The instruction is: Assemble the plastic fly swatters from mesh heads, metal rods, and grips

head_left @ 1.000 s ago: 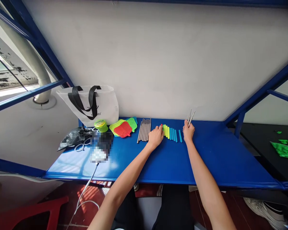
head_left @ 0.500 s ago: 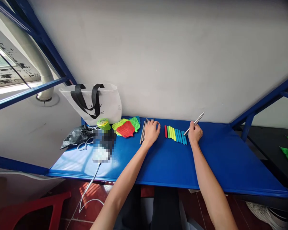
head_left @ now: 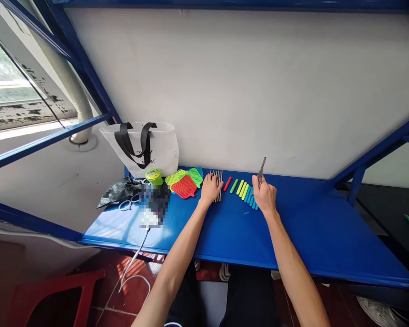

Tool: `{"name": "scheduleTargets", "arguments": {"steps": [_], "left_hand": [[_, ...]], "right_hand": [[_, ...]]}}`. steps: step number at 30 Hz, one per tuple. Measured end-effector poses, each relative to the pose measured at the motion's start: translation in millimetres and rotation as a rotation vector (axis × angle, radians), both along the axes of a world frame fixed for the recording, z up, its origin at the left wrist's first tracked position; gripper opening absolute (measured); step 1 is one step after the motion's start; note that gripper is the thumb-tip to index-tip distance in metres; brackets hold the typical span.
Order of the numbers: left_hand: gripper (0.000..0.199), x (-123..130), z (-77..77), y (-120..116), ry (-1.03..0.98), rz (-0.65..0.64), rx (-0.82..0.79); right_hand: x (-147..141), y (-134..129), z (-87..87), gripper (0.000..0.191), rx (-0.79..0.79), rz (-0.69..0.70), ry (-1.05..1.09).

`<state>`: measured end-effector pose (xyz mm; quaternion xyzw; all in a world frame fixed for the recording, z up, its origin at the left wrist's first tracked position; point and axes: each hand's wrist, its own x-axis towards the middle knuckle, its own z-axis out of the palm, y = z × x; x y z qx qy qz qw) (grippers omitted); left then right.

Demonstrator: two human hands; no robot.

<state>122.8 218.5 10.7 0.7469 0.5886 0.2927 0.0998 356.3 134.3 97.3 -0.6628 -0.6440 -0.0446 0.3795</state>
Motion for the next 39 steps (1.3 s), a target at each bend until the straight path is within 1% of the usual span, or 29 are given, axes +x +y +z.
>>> {"name": "scheduleTargets", "arguments": {"steps": [2, 4, 6, 8, 10, 12, 13, 17, 19, 22, 24, 26, 28, 30, 32, 35, 37, 39], "left_hand": [[0.049, 2, -5.4, 1, 0.005, -0.027, -0.010], [0.056, 4, -8.6, 2, 0.005, -0.055, -0.029], [0.061, 6, -10.2, 2, -0.004, -0.081, -0.032], [0.060, 5, -10.7, 3, -0.023, -0.093, -0.024], [0.054, 3, -10.3, 4, -0.037, -0.092, -0.019], [0.052, 2, -9.1, 3, -0.026, -0.086, -0.028], [0.055, 3, -8.3, 2, -0.011, -0.079, -0.035], [0.078, 13, -4.8, -7, 0.051, -0.039, -0.074], [0.082, 18, -3.8, -11, 0.060, -0.035, -0.086], [0.078, 22, -2.6, -15, 0.044, -0.044, -0.098], [0.072, 22, -1.2, -16, 0.023, -0.046, -0.108], [0.067, 23, 0.8, -18, 0.003, -0.039, -0.117], [0.066, 25, 3.0, -20, -0.010, -0.026, -0.121], [0.065, 27, 5.3, -23, -0.013, -0.025, -0.122], [0.059, 28, 7.3, -26, 0.000, -0.046, -0.114], [0.048, 30, 8.2, -28, 0.047, -0.102, -0.085], [0.049, 31, 7.1, -28, 0.063, -0.122, -0.078], [0.056, 32, 5.0, -26, 0.058, -0.127, -0.079]], "right_hand": [[-2, 2, -5.7, 0.080, -0.068, 0.087, 0.165], [-12, 7, -11.3, 0.080, -0.161, 0.192, 0.278], [-29, 15, -15.0, 0.080, -0.246, 0.287, 0.306], [-48, 25, -16.5, 0.080, -0.281, 0.327, 0.298], [-61, 32, -17.3, 0.080, -0.272, 0.313, 0.307], [-66, 34, -19.1, 0.079, -0.238, 0.282, 0.336], [-65, 33, -20.5, 0.079, -0.215, 0.266, 0.351], [-53, 18, -29.3, 0.076, -0.150, 0.223, 0.360], [-48, 12, -34.2, 0.074, -0.130, 0.199, 0.337], [-45, 11, -39.8, 0.072, -0.124, 0.156, 0.299], [-46, 12, -42.2, 0.071, -0.171, 0.159, 0.282], [-47, 13, -44.4, 0.068, -0.245, 0.190, 0.255], [-48, 13, -47.0, 0.060, -0.299, 0.234, 0.207], [-51, 11, -49.7, 0.048, -0.320, 0.257, 0.146], [-55, 12, -51.5, 0.039, -0.330, 0.239, 0.092], [-62, 17, -50.5, 0.035, -0.322, 0.171, 0.045], [-64, 23, -47.7, 0.035, -0.301, 0.145, 0.032], [-64, 30, -44.9, 0.037, -0.289, 0.133, 0.031]]}}
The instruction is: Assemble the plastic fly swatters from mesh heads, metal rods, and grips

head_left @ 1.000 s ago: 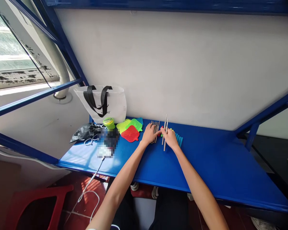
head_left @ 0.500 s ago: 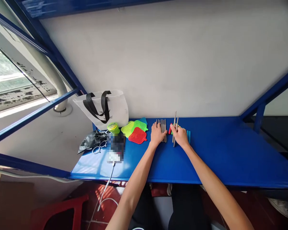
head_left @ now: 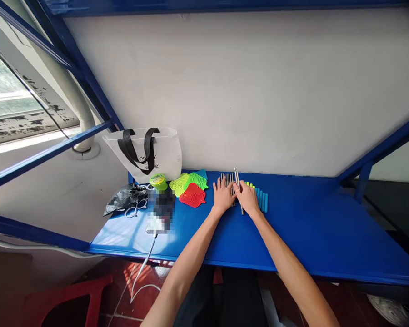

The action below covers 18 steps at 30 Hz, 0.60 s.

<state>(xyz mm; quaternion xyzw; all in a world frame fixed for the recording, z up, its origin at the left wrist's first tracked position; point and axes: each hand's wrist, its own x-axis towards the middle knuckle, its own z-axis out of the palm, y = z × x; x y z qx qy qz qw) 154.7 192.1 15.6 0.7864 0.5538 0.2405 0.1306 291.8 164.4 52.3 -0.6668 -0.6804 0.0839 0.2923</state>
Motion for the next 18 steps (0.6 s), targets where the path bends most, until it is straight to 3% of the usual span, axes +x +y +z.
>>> {"name": "scheduleTargets", "arguments": {"steps": [8, 13, 18], "left_hand": [[0.049, -4, -5.4, 9, -0.050, 0.016, -0.026], [0.050, -3, -7.0, 8, -0.049, 0.040, -0.001], [0.049, -9, -6.9, 9, -0.060, 0.013, 0.002]], "right_hand": [[5, 18, -3.1, 0.066, -0.054, -0.023, -0.134], [8, 7, -4.4, 0.057, -0.070, -0.022, -0.223], [15, -5, -0.9, 0.047, -0.025, 0.085, -0.238]]}}
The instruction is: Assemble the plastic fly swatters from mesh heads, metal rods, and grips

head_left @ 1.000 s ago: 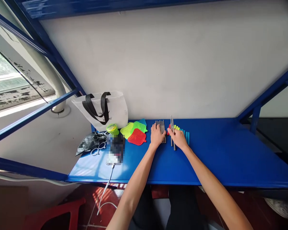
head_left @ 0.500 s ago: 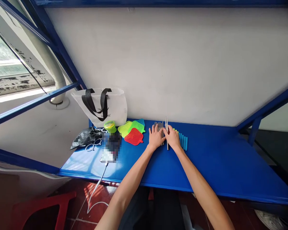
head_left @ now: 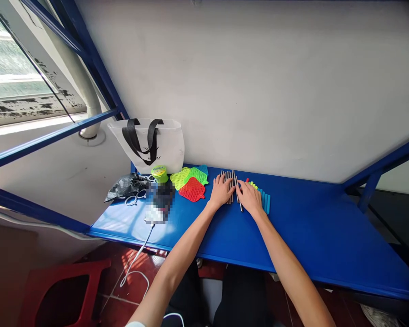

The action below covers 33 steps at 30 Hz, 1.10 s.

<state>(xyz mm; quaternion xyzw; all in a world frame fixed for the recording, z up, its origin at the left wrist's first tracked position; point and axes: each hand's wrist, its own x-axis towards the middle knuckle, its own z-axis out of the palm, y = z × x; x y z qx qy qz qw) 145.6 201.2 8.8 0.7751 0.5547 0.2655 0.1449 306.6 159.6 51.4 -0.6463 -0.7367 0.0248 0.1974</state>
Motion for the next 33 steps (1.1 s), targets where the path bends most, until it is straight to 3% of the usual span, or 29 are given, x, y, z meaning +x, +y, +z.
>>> {"name": "scheduleTargets", "arguments": {"steps": [4, 7, 10, 12, 14, 18, 22, 24, 28, 33], "left_hand": [[0.052, -11, 0.8, 2, 0.008, -0.048, 0.006], [0.058, -19, -0.5, 1, 0.010, -0.098, 0.025], [0.063, -25, -2.7, 0, -0.010, -0.098, 0.026], [0.061, -25, -2.5, -1, -0.035, -0.091, 0.039], [0.055, -22, 0.9, 0, -0.079, -0.076, 0.060], [0.045, -15, 16.5, 2, -0.234, 0.006, 0.067], [0.049, -21, 28.3, -2, -0.292, 0.013, 0.078], [0.059, -33, 26.8, -7, -0.213, -0.063, 0.044], [0.102, -58, 14.3, -17, 0.001, -0.316, 0.012], [0.092, -63, 10.4, -9, 0.014, -0.448, 0.065]], "right_hand": [[13, -6, 11.4, 0.046, -0.045, 0.069, -0.032], [35, -12, 20.8, 0.047, -0.107, 0.240, -0.066], [59, -17, 21.4, 0.075, -0.192, 0.422, -0.104], [70, -19, 16.8, 0.097, -0.217, 0.474, -0.138], [75, -19, 11.2, 0.104, -0.227, 0.486, -0.157], [72, -15, 5.0, 0.086, -0.217, 0.474, -0.125], [65, -12, 2.3, 0.073, -0.154, 0.477, -0.116], [61, -11, -0.6, 0.073, -0.122, 0.476, -0.136], [54, -10, -8.0, 0.074, -0.093, 0.460, -0.161], [47, -6, -13.0, 0.068, -0.077, 0.427, -0.142]]}}
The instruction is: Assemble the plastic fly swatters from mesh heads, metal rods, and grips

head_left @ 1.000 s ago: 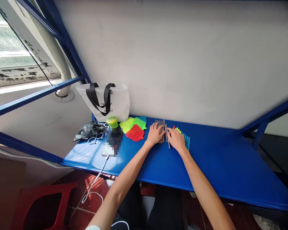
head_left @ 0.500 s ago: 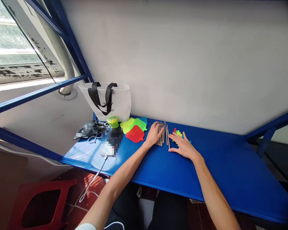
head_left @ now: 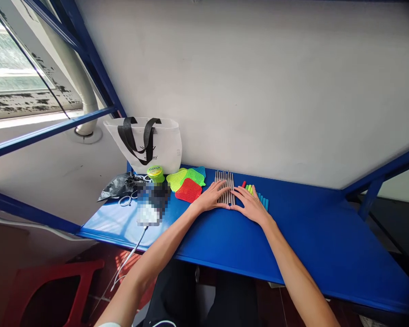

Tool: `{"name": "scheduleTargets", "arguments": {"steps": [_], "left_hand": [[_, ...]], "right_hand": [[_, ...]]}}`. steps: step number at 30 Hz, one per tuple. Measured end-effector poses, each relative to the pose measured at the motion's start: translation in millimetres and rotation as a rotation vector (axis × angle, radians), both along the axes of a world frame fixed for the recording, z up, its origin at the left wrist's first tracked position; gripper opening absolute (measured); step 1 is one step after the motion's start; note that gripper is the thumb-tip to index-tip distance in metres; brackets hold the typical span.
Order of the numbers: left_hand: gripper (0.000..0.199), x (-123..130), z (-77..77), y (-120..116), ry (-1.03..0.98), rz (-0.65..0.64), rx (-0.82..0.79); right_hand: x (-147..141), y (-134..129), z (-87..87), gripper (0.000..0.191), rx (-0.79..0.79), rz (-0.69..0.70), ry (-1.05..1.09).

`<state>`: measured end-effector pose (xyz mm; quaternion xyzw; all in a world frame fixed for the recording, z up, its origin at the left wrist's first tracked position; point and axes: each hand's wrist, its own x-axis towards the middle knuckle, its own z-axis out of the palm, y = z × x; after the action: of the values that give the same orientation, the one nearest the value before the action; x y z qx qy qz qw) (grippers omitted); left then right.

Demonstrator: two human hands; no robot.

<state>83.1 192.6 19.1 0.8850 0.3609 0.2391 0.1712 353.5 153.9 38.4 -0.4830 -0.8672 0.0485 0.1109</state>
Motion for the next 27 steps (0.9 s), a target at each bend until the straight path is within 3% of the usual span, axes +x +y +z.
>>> {"name": "scheduleTargets", "arguments": {"steps": [5, 8, 16, 22, 27], "left_hand": [[0.063, 4, 6.9, 11, -0.005, -0.005, 0.004], [0.056, 6, 8.0, 11, 0.011, 0.028, 0.007], [0.068, 4, 15.1, 3, -0.004, -0.019, 0.047], [0.090, -20, 30.9, 1, 0.191, 0.165, 0.106], [0.082, -26, 26.3, 7, 0.229, 0.206, 0.003]], "right_hand": [[0, 2, 1.5, 0.070, -0.020, -0.035, 0.014], [-1, 2, 2.1, 0.070, -0.024, -0.037, 0.011], [1, 8, -4.9, 0.063, 0.043, -0.068, -0.019], [5, 10, -4.5, 0.072, 0.051, -0.076, -0.027], [-1, 10, -5.1, 0.066, 0.076, -0.059, -0.030]]}}
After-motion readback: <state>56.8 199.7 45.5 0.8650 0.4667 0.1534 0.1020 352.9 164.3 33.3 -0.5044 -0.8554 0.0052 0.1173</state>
